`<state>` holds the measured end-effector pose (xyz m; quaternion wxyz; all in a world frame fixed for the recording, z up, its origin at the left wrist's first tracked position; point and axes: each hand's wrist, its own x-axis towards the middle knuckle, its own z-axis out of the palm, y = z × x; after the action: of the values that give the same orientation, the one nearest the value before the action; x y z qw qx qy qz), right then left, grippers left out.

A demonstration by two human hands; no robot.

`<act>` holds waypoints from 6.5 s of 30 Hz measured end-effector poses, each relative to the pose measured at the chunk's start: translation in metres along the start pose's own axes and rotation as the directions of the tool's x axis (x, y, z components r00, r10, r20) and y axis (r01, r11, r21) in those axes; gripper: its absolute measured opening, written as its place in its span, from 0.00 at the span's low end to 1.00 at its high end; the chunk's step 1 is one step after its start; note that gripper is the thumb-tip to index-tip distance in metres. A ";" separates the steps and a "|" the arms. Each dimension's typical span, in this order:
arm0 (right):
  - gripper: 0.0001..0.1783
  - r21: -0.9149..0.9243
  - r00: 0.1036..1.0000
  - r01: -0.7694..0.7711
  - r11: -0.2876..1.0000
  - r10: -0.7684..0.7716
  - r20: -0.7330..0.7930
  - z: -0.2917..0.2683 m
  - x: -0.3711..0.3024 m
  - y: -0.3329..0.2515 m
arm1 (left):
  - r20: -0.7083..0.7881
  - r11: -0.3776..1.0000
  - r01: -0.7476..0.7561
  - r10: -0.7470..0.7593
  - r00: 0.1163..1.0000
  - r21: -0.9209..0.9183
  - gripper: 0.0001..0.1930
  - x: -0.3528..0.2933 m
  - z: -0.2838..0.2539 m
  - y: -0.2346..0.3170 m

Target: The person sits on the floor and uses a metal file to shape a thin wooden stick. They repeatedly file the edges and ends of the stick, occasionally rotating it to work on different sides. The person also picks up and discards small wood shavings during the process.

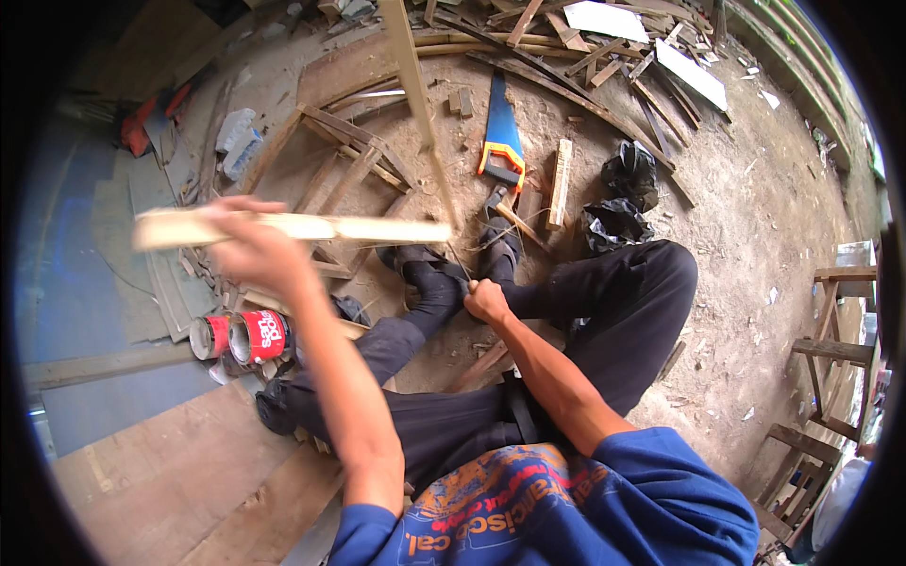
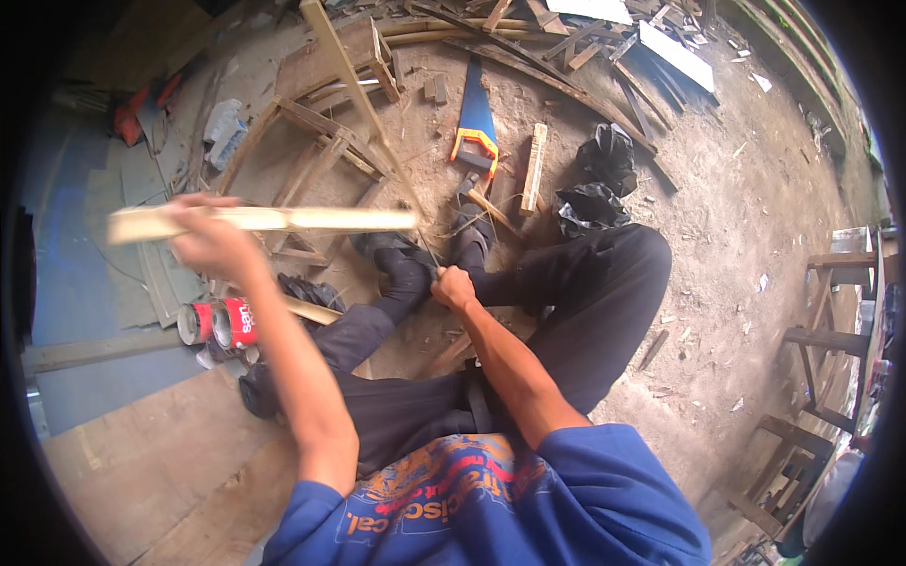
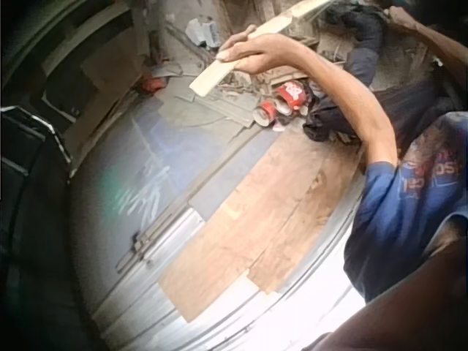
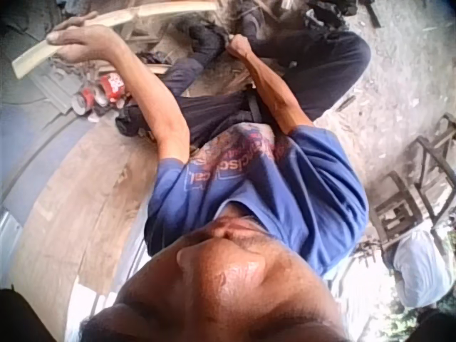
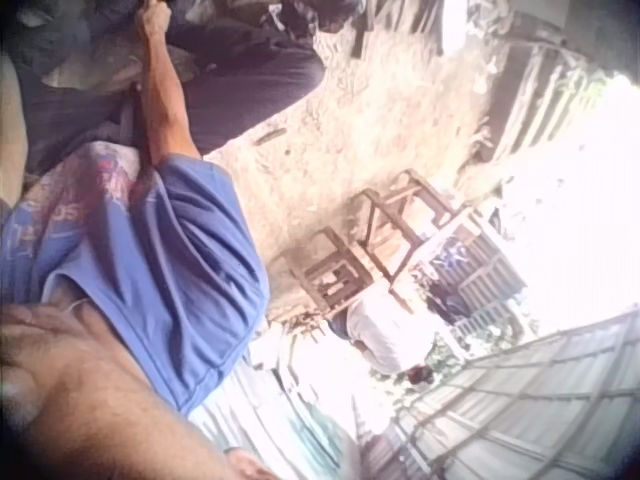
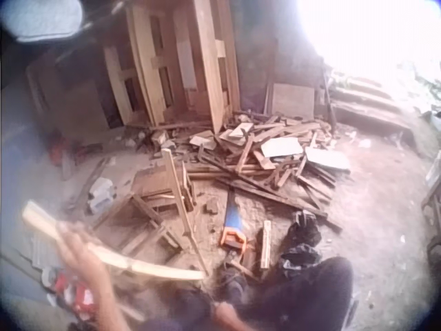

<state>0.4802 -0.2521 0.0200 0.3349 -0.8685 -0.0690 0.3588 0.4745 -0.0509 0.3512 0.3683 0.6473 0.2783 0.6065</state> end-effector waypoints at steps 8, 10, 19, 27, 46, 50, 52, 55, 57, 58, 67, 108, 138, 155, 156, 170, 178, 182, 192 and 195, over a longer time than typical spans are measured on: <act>0.23 -0.007 0.999 0.016 1.000 -0.015 0.049 -0.035 0.001 0.007 | 0.160 0.985 -0.168 0.172 0.972 -0.039 0.22 0.103 -0.032 0.056; 0.23 0.053 0.993 -0.106 0.993 0.103 0.053 -0.046 0.007 0.008 | 0.217 0.989 -0.093 0.117 0.969 -0.115 0.22 0.087 -0.041 0.032; 0.24 0.015 0.986 -0.068 0.998 0.065 0.152 -0.081 -0.007 0.002 | 0.188 0.987 -0.060 0.088 0.978 -0.150 0.24 0.044 -0.093 -0.039; 0.26 -0.060 0.983 -0.106 0.992 0.114 0.145 -0.060 0.004 0.022 | -0.387 0.938 0.344 -0.300 0.872 0.047 0.27 0.095 -0.260 -0.102; 0.35 -0.026 0.978 -0.146 0.989 0.148 0.148 -0.125 -0.045 -0.011 | -0.116 0.854 0.421 -0.405 0.907 0.305 0.18 -0.013 -0.319 -0.249; 0.33 0.115 0.980 -0.189 0.975 0.181 0.082 -0.144 -0.061 0.006 | 0.607 0.893 0.405 -0.435 0.664 0.197 0.14 -0.079 -0.123 -0.214; 0.34 0.231 0.975 -0.221 0.947 0.216 0.051 -0.145 -0.061 0.022 | 0.779 0.946 0.216 -0.322 0.538 0.242 0.12 -0.116 -0.043 -0.209; 0.28 0.413 0.970 -0.227 0.882 0.242 0.018 -0.147 -0.061 0.019 | 0.891 0.955 -0.234 -0.059 0.450 0.181 0.16 -0.160 0.047 -0.251; 0.22 0.579 0.966 -0.226 0.784 0.257 0.029 -0.149 -0.061 0.012 | 0.909 0.905 -0.382 -0.013 0.416 0.188 0.21 -0.185 0.094 -0.274; 0.20 0.685 0.960 -0.248 0.685 0.266 0.083 -0.155 -0.064 0.005 | 0.913 0.875 -0.440 -0.008 0.407 0.204 0.22 -0.197 0.114 -0.283; 0.21 0.823 0.954 -0.131 0.553 0.296 -0.047 -0.169 -0.055 -0.005 | 0.899 0.836 -0.336 -0.373 0.229 0.433 0.12 -0.227 0.177 -0.324; 0.14 0.449 0.608 0.793 0.412 -0.588 -0.534 -0.194 -0.099 -0.278 | 0.618 0.783 0.482 -0.163 0.769 -0.393 0.18 -0.087 -0.011 -0.041; 0.25 0.242 0.911 0.408 0.881 -0.376 -0.168 -0.110 -0.171 -0.098 | 0.444 0.983 -0.137 0.176 0.879 -0.118 0.11 -0.003 0.022 -0.067; 0.24 0.247 0.894 0.442 0.862 -0.402 -0.199 -0.107 -0.158 -0.102 | 0.477 0.981 -0.131 0.185 0.859 -0.145 0.11 -0.004 0.035 -0.075; 0.24 0.245 0.894 0.442 0.863 -0.402 -0.195 -0.107 -0.158 -0.102 | 0.463 0.977 -0.147 0.204 0.862 -0.157 0.09 -0.004 0.036 -0.076; 0.24 0.211 0.900 0.426 0.880 -0.390 -0.192 -0.104 -0.129 -0.118 | 0.540 0.981 -0.090 0.169 0.825 -0.169 0.09 -0.025 0.032 -0.065; 0.24 0.308 0.959 0.253 0.917 -0.279 0.044 -0.080 -0.085 -0.122 | 0.461 0.981 -0.147 0.190 0.867 -0.128 0.10 -0.011 0.032 -0.075; 0.24 0.235 0.913 0.406 0.883 -0.385 -0.134 -0.082 -0.102 -0.134 | 0.423 0.978 -0.188 0.209 0.882 -0.091 0.08 -0.009 0.031 -0.078; 0.19 0.157 0.943 0.328 0.932 -0.311 -0.121 -0.048 -0.039 -0.081 | 0.454 0.974 -0.202 0.226 0.862 -0.101 0.08 -0.026 0.033 -0.062; 0.21 0.219 0.937 0.349 0.911 -0.344 -0.061 -0.045 -0.044 -0.079 | 0.475 0.987 -0.148 0.160 0.866 -0.063 0.09 -0.034 0.031 -0.061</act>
<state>0.4873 -0.2319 0.1187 0.4906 -0.8023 -0.1772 0.2902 0.5064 -0.0476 0.2821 0.3841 0.7924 0.1187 0.4588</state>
